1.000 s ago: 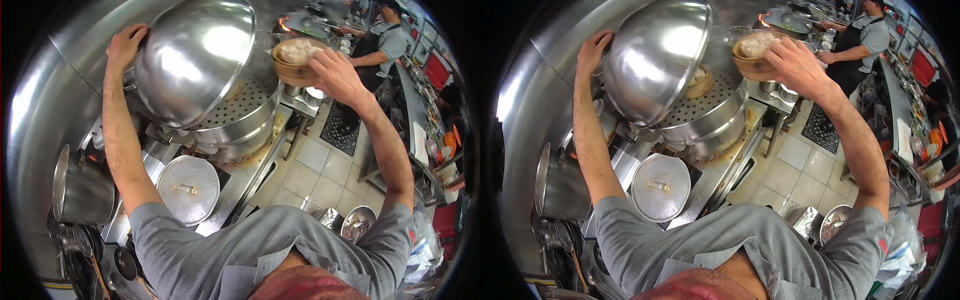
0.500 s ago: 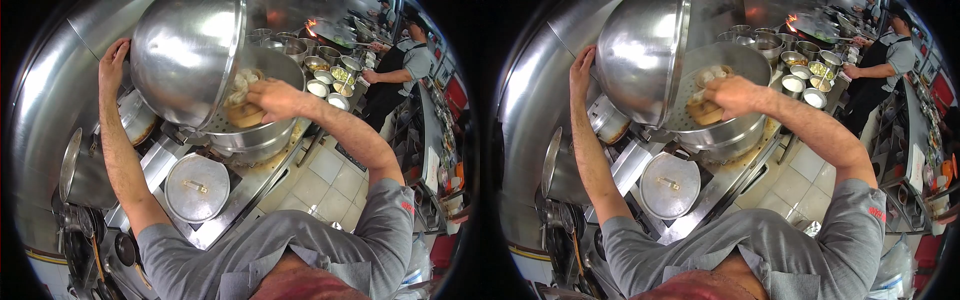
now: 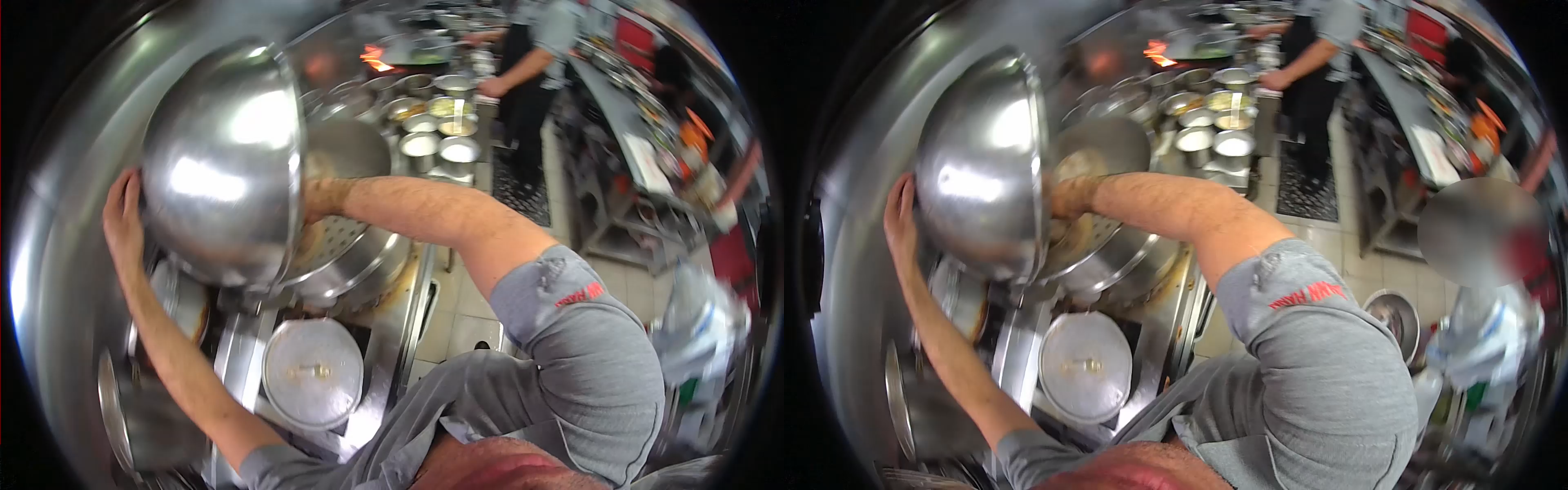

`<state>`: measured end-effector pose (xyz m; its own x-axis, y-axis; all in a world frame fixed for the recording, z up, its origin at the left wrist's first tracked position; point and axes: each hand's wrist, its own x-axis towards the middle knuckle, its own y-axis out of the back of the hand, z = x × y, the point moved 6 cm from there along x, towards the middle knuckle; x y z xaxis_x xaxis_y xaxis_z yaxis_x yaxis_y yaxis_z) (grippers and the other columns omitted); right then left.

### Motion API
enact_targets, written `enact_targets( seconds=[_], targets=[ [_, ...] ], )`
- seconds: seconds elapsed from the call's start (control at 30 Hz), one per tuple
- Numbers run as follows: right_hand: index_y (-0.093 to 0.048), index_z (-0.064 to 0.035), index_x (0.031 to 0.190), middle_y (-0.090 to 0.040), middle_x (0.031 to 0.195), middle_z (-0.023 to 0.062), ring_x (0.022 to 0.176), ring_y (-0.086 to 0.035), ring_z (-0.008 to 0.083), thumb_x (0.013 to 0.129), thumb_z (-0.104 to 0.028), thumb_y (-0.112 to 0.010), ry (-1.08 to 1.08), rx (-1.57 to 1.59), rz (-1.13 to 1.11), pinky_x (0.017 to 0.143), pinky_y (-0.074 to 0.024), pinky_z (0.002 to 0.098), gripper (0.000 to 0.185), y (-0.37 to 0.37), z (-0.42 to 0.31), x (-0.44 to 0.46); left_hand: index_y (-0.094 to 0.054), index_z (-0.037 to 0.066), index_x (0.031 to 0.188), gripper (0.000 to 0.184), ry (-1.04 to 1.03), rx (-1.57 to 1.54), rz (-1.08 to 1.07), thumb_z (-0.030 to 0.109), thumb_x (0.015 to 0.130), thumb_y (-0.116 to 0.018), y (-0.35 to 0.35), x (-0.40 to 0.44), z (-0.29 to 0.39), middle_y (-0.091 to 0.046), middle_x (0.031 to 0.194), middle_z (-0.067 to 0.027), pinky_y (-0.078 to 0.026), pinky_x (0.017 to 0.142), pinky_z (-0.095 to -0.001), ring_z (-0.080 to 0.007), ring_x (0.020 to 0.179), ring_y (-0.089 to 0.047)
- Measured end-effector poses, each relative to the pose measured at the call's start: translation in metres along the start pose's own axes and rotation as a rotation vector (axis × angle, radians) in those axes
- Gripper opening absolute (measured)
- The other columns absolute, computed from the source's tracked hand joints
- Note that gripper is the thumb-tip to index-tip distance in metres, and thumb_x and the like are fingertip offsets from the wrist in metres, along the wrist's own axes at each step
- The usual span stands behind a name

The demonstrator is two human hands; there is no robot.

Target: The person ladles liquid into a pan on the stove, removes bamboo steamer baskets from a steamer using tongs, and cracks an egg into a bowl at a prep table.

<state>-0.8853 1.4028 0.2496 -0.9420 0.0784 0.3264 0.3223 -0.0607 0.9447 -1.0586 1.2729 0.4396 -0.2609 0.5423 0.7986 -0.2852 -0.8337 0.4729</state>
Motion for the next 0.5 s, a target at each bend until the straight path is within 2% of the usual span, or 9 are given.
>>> enact_targets(
  seconds=[0.07, 0.1, 0.17, 0.2, 0.23, 0.3, 0.43, 0.47, 0.5],
  targets=[
    [-0.057, -0.0119, 0.109, -0.057, 0.112, 0.0111, 0.105, -0.054, 0.0263, 0.077, -0.014, -0.056, -0.222, -0.069, -0.175, 0.089, -0.0427, 0.0379, 0.032, 0.02, 0.022, -0.016, -0.058, -0.001, 0.109, 0.033, -0.045, 0.036, -0.04, 0.024, 0.089, -0.052, -0.01, 0.008, 0.012, -0.061, 0.107, -0.0109, -0.039, 0.089, -0.0278, -0.0179, 0.101, -0.055],
    [-0.057, -0.0113, 0.109, -0.057, 0.11, 0.012, 0.104, -0.054, 0.0275, 0.074, -0.013, -0.059, -0.384, 0.009, -0.31, 0.086, -0.0437, 0.0393, 0.035, 0.035, 0.031, -0.038, -0.058, -0.002, 0.11, 0.033, -0.066, 0.042, -0.094, 0.024, 0.089, -0.052, -0.017, 0.011, 0.013, -0.06, 0.108, -0.0125, -0.039, 0.089, -0.0287, -0.0197, 0.101, -0.055],
    [-0.055, -0.0057, 0.105, -0.057, 0.1, 0.0134, 0.098, -0.055, 0.0303, 0.07, -0.012, -0.065, -0.336, 0.044, 0.1, 0.081, -0.0451, 0.04, 0.037, 0.058, 0.054, -0.101, -0.057, 0.0, 0.112, 0.037, -0.22, 0.196, -0.174, 0.029, 0.09, -0.049, -0.037, 0.021, 0.019, -0.059, 0.112, -0.0134, -0.038, 0.092, -0.0314, -0.0237, 0.106, -0.053],
    [-0.055, -0.0028, 0.101, -0.057, 0.09, 0.0134, 0.093, -0.056, 0.0309, 0.069, -0.012, -0.066, -0.466, 0.083, 0.239, 0.078, -0.0451, 0.0402, 0.035, 0.072, 0.06, -0.144, -0.056, 0.003, 0.113, 0.038, -0.244, 0.274, -0.209, 0.032, 0.09, -0.047, -0.049, 0.021, 0.028, -0.058, 0.114, -0.0119, -0.037, 0.093, -0.0329, -0.0253, 0.108, -0.051],
    [-0.055, -0.0028, 0.101, -0.057, 0.09, 0.0134, 0.093, -0.056, 0.0309, 0.069, -0.012, -0.066, -0.558, 0.049, 0.248, 0.078, -0.0451, 0.0402, 0.035, 0.075, 0.06, -0.184, -0.056, 0.005, 0.115, 0.04, -0.274, 0.346, -0.237, 0.034, 0.09, -0.045, -0.062, 0.02, 0.038, -0.056, 0.116, -0.0104, -0.036, 0.093, -0.0344, -0.0268, 0.109, -0.049],
    [-0.055, -0.0034, 0.098, -0.057, 0.092, 0.0143, 0.091, -0.056, 0.0311, 0.07, -0.014, -0.066, -0.746, 0.115, 0.49, 0.077, -0.0451, 0.0393, 0.033, 0.08, 0.046, -0.281, -0.056, 0.01, 0.116, 0.04, -0.305, 0.429, -0.355, 0.038, 0.091, -0.042, -0.093, 0.016, 0.06, -0.055, 0.119, -0.0062, -0.036, 0.093, -0.0358, -0.0276, 0.11, -0.047],
    [-0.054, -0.0039, 0.094, -0.055, 0.087, 0.0113, 0.083, -0.055, 0.0277, 0.071, -0.016, -0.068, -1.094, 0.181, 0.5, 0.072, -0.0449, 0.0379, 0.029, 0.052, -0.055, -0.448, -0.053, 0.009, 0.119, 0.04, -0.308, 0.623, -0.609, 0.035, 0.091, -0.04, -0.149, 0.005, 0.102, -0.054, 0.12, -0.0077, -0.037, 0.093, -0.0373, -0.0295, 0.107, -0.049],
    [-0.055, -0.0044, 0.095, -0.055, 0.088, 0.0103, 0.085, -0.055, 0.0264, 0.071, -0.016, -0.069, -1.194, 0.168, 0.482, 0.072, -0.0449, 0.0369, 0.03, 0.042, -0.086, -0.486, -0.052, 0.007, 0.12, 0.038, -0.38, 0.605, -0.688, 0.031, 0.091, -0.042, -0.188, 0.026, 0.071, -0.055, 0.118, -0.0097, -0.038, 0.091, -0.0368, -0.0283, 0.104, -0.052],
    [-0.055, -0.0043, 0.093, -0.057, 0.085, 0.0119, 0.085, -0.056, 0.0286, 0.069, -0.018, -0.07, -1.271, 0.161, 0.623, 0.07, -0.0449, 0.0387, 0.031, 0.03, -0.123, -0.528, -0.05, 0.005, 0.121, 0.037, -0.449, 0.581, -0.768, 0.026, 0.09, -0.044, -0.225, 0.046, 0.042, -0.056, 0.117, -0.0117, -0.04, 0.09, -0.0363, -0.0272, 0.101, -0.054]
  ],
)
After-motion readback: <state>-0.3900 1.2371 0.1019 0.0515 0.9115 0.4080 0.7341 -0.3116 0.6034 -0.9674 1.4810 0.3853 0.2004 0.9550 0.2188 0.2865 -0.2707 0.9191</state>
